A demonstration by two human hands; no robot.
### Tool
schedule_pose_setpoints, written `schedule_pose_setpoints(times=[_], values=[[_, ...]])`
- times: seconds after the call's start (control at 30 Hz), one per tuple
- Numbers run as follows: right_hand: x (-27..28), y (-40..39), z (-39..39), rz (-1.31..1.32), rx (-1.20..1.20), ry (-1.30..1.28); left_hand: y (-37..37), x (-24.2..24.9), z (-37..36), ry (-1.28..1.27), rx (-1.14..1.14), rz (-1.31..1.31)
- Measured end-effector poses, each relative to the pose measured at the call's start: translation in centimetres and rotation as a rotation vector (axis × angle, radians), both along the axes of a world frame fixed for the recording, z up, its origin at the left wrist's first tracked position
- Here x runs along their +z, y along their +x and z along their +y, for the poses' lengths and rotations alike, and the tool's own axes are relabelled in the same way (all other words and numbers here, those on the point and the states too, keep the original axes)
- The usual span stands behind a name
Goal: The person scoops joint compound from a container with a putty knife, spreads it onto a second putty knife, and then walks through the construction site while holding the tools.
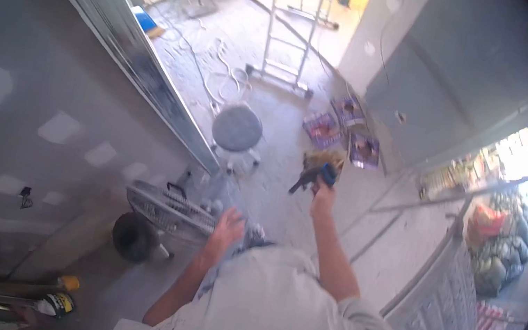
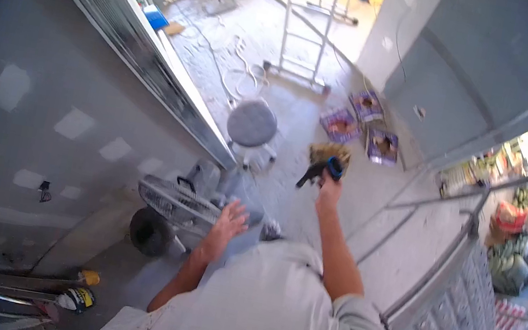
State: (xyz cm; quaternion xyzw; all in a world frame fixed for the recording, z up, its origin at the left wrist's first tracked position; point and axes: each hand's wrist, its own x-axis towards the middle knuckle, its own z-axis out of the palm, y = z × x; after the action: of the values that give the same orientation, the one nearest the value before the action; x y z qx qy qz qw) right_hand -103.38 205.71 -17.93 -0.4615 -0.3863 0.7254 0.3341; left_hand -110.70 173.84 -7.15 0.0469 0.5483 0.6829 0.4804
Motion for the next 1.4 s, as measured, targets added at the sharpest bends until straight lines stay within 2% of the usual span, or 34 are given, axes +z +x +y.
schedule_pose_setpoints(times=[0.07,0.17,0.2,0.23,0.27,0.33,0.37,0.4,0.43,0.47,0.5,0.6,0.73,0.83,0.97,1.03,1.13,1.23,1.3,1.33,1.37,1.4], values=[[-6.1,4.1,2.7,-0.117,-0.130,0.030,1.2,0.0,-0.7,0.041,-0.076,-0.016],[-10.1,10.6,3.8,-0.283,-0.226,0.072,1.6,-0.2,-1.5,0.105,-0.165,0.011],[-15.6,14.0,4.9,-0.416,-0.241,0.217,1.7,-0.3,-1.7,0.119,-0.162,0.026],[-13.7,15.6,3.5,-0.558,-0.259,0.101,1.8,-0.3,-1.8,0.132,-0.155,0.043],[-12.2,17.2,1.4,-0.677,-0.255,0.155,1.7,-0.1,-2.0,0.132,-0.153,0.042],[-15.5,21.6,-0.4,-0.766,-0.126,0.156,1.6,0.3,-2.2,0.147,-0.163,0.058],[-14.0,22.5,-2.4,-0.819,-0.079,0.173,1.6,0.1,-2.5,0.145,-0.150,0.060],[-13.7,23.4,-3.4,-1.018,0.013,0.142,1.4,-0.1,-2.8,0.158,-0.147,0.060],[-14.4,24.7,-4.6,-0.961,0.069,0.190,0.8,-0.2,-3.0,0.172,-0.137,0.068],[-11.5,24.2,-5.8,-1.126,0.175,0.177,0.6,-0.2,-3.0,0.170,-0.110,0.084],[-11.3,25.2,-6.8,-1.025,0.236,0.310,0.4,-0.3,-2.7,0.164,-0.081,0.060],[-11.0,26.0,-6.3,-1.185,0.394,0.213,-0.4,-0.5,-1.2,0.157,-0.006,0.014],[-10.7,22.8,-1.7,-1.148,0.441,0.079,-2.2,-0.5,2.4,0.156,0.057,-0.009],[-12.1,19.2,4.8,-1.058,0.417,-0.016,-4.3,-1.4,7.0,0.142,0.120,-0.019],[-14.2,15.0,16.8,-0.928,0.322,-0.177,-8.9,-2.2,15.0,0.107,0.188,-0.066],[-14.7,13.4,23.3,-0.875,0.264,-0.233,-11.9,-3.0,19.4,0.007,0.206,-0.052],[-14.0,9.9,32.0,-0.843,0.259,-0.225,-15.8,-6.5,25.4,-0.074,0.178,-0.063],[-14.0,2.5,39.4,-0.764,0.315,-0.070,-19.6,-6.9,31.4,-0.113,0.153,-0.031],[-14.7,-3.5,43.2,-0.556,0.335,-0.094,-21.6,-7.0,34.7,-0.136,0.135,-0.007],[-14.7,-6.6,44.8,-0.585,0.390,-0.070,-22.3,-7.2,36.0,-0.159,0.108,0.001],[-14.4,-9.9,45.3,-0.518,0.371,-0.061,-22.7,-7.6,37.0,-0.161,0.122,0.002],[-12.4,-13.6,45.3,-0.383,0.453,-0.058,-23.1,-8.2,38.0,-0.190,0.103,0.015]])
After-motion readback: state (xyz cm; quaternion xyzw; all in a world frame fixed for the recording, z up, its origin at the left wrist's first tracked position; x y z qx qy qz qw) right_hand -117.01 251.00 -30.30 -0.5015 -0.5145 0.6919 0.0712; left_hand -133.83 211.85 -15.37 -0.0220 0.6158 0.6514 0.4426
